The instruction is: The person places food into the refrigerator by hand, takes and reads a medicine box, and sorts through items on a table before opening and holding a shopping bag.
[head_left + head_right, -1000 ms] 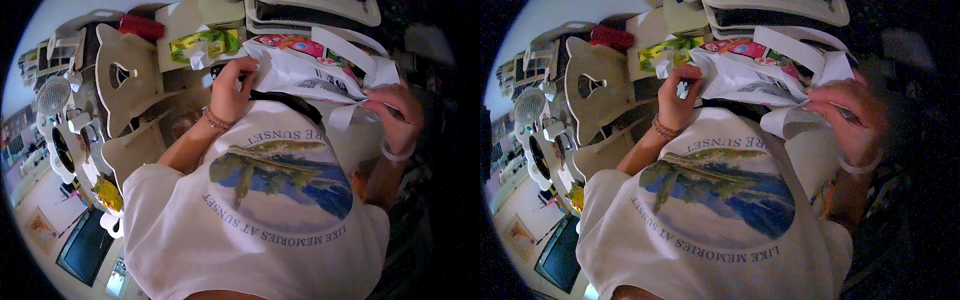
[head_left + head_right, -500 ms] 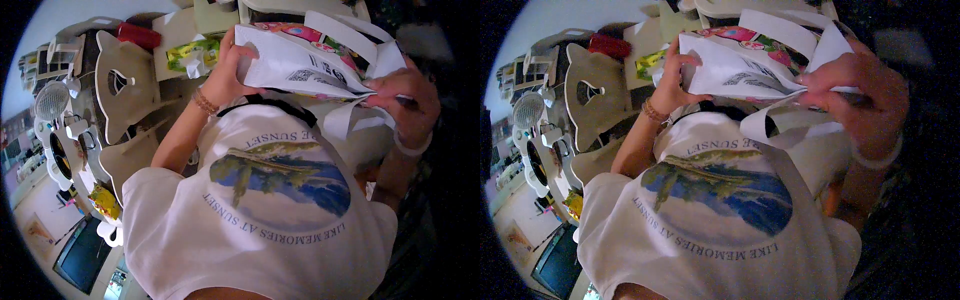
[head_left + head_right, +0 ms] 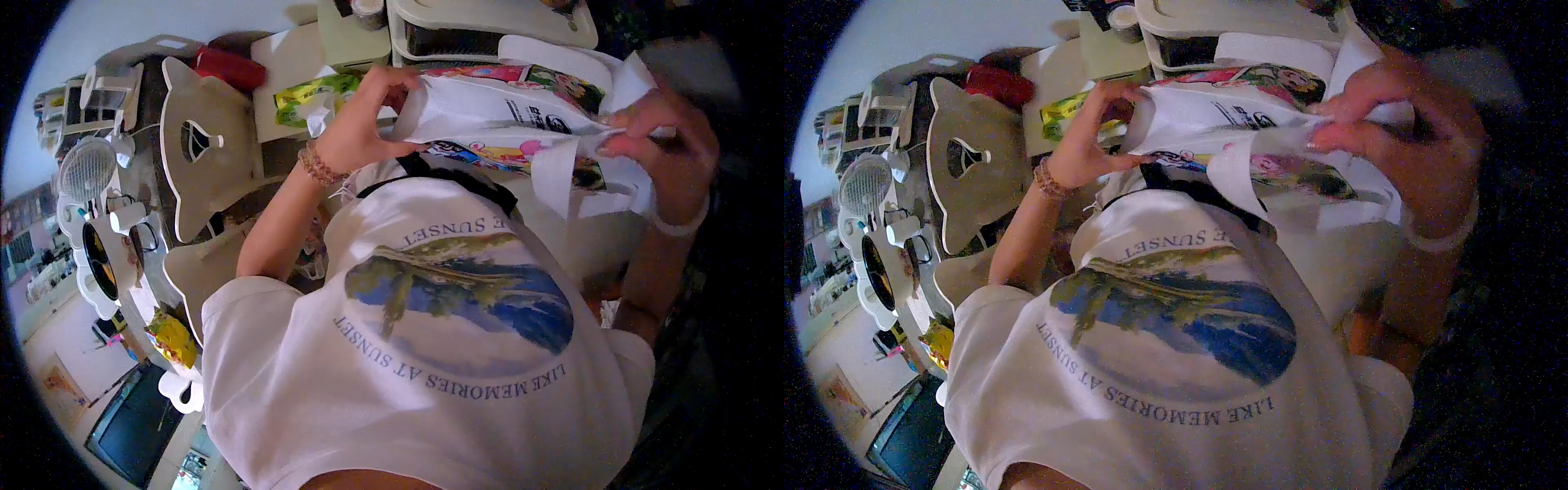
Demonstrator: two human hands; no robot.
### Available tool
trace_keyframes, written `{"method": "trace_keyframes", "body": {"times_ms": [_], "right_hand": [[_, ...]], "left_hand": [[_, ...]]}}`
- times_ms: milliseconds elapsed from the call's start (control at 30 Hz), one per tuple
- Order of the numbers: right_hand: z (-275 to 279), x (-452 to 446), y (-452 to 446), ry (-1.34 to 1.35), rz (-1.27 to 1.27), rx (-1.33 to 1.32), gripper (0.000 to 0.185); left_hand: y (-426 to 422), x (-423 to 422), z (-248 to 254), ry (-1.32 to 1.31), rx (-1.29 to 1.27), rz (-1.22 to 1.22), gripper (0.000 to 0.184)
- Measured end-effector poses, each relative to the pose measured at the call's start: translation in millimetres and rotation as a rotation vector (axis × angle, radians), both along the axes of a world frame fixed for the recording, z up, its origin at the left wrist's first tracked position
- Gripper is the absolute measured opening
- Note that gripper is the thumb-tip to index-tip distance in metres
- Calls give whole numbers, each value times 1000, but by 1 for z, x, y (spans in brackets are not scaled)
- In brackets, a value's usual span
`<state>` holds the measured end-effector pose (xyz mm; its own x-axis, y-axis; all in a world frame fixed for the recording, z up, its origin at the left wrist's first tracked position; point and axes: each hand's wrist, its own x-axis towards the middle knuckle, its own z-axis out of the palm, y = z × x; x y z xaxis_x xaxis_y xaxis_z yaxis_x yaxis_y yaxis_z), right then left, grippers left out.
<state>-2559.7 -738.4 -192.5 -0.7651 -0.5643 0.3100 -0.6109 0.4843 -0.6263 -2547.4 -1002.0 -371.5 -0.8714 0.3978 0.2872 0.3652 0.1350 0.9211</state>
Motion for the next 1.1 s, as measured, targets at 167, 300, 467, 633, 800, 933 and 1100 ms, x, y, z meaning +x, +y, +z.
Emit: {"method": "trace_keyframes", "body": {"times_ms": [167, 300, 467, 633, 800, 933, 1100], "right_hand": [[-6, -2, 2, 7, -50, 31, 20], [-8, -3, 1, -89, -141, -69, 21], [-10, -24, 11, -142, -268, 33, 18], [4, -43, -18, -117, -219, 50, 23], [4, -61, -27, -210, 2, 67, 23], [-9, -69, -34, -317, 184, -140, 23], [-10, -69, -34, -111, 47, 158, 17]], "left_hand": [[-1, 11, -8, 271, -189, 122, 26], [5, 23, -11, 153, -174, 248, 12], [10, 21, -17, 338, -252, 357, 10], [17, 3, -36, -14, 225, 159, 25], [23, -5, -20, 72, -225, 35, 43], [32, -10, -37, 176, -155, 172, 29], [38, 2, -40, -18, -135, 425, 31]]}}
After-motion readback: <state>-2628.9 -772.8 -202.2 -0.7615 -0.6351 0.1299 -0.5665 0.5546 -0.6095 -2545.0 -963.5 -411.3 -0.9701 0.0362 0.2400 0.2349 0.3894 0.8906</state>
